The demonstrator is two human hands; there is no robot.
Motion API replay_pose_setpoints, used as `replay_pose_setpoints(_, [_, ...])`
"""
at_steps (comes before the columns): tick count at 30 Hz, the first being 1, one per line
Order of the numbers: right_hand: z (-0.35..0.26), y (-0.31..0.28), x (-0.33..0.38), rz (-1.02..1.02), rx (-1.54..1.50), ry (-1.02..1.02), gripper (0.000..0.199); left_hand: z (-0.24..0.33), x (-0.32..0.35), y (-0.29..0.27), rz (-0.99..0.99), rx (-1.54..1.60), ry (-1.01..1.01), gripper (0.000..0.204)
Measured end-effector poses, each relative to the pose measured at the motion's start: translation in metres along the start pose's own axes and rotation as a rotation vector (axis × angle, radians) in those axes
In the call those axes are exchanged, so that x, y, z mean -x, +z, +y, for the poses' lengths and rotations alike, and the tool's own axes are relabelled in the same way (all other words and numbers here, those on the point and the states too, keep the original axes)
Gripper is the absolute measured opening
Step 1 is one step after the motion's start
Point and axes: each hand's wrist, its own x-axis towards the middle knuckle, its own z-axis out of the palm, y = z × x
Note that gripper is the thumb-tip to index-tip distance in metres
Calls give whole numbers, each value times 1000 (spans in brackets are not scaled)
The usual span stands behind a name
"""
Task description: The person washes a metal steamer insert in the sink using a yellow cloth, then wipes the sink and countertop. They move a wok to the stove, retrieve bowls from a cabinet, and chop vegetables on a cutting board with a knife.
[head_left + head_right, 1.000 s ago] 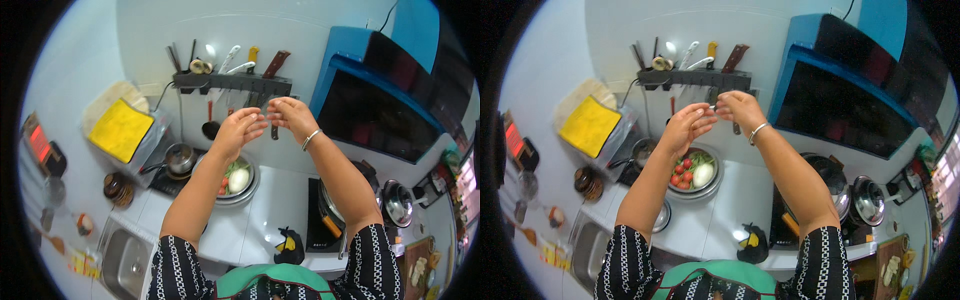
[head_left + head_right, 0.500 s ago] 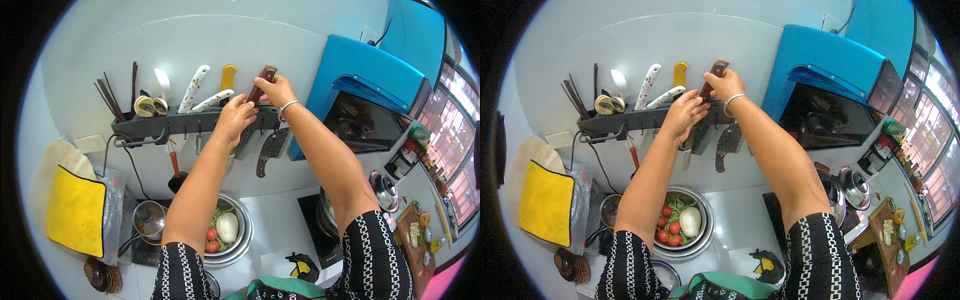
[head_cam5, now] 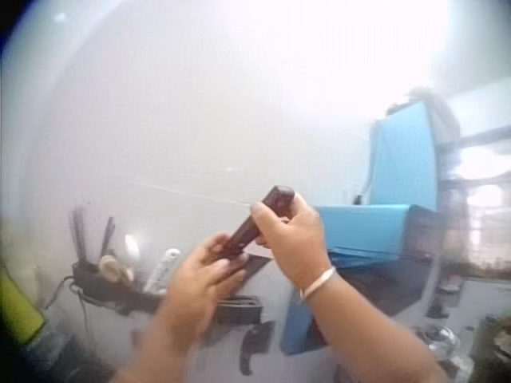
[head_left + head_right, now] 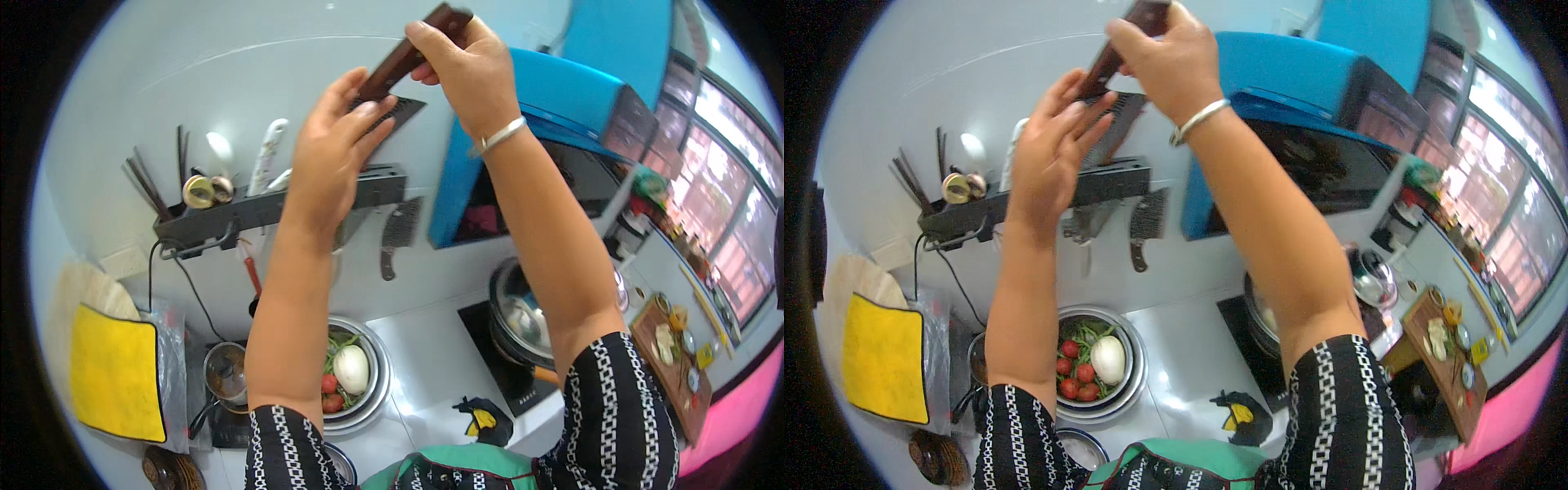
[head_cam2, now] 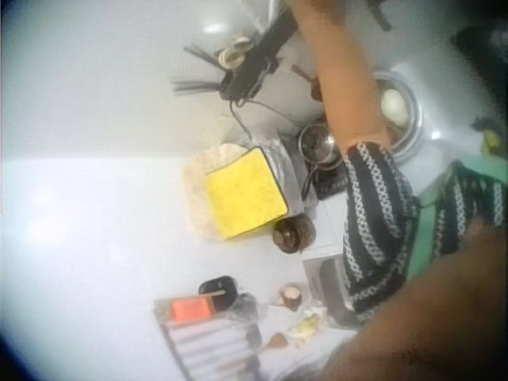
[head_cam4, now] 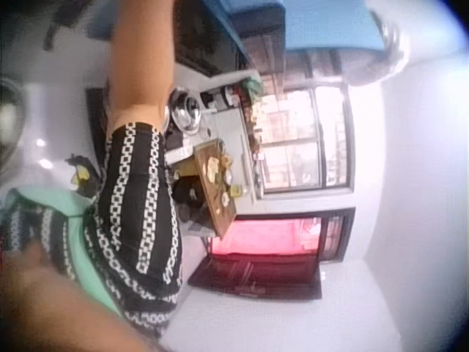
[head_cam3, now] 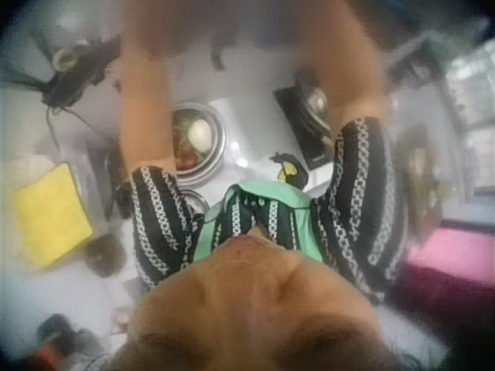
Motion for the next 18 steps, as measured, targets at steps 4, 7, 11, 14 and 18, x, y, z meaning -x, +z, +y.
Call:
replay_pose_setpoints(4, [-73,-71,100,-56,-16,-81,21,10,85,51,73,-1,-4,41])
replay_pose_setpoints(7, [-129,-129,175,-165,-103,-73,30,11,152,79,-9,-358,188,27])
replay_pose_setpoints(11, [-152,-227,279,-244,-33,146,33,-1,225,167,-75,-656,247,13])
replay_pose_setpoints(14, [-169,-301,345,-272,367,276,37,-28,258,243,-314,-778,280,11])
replay_pose_setpoints(18, [-218,-382,418,-204,596,539,81,-71,317,382,-571,-626,269,18])
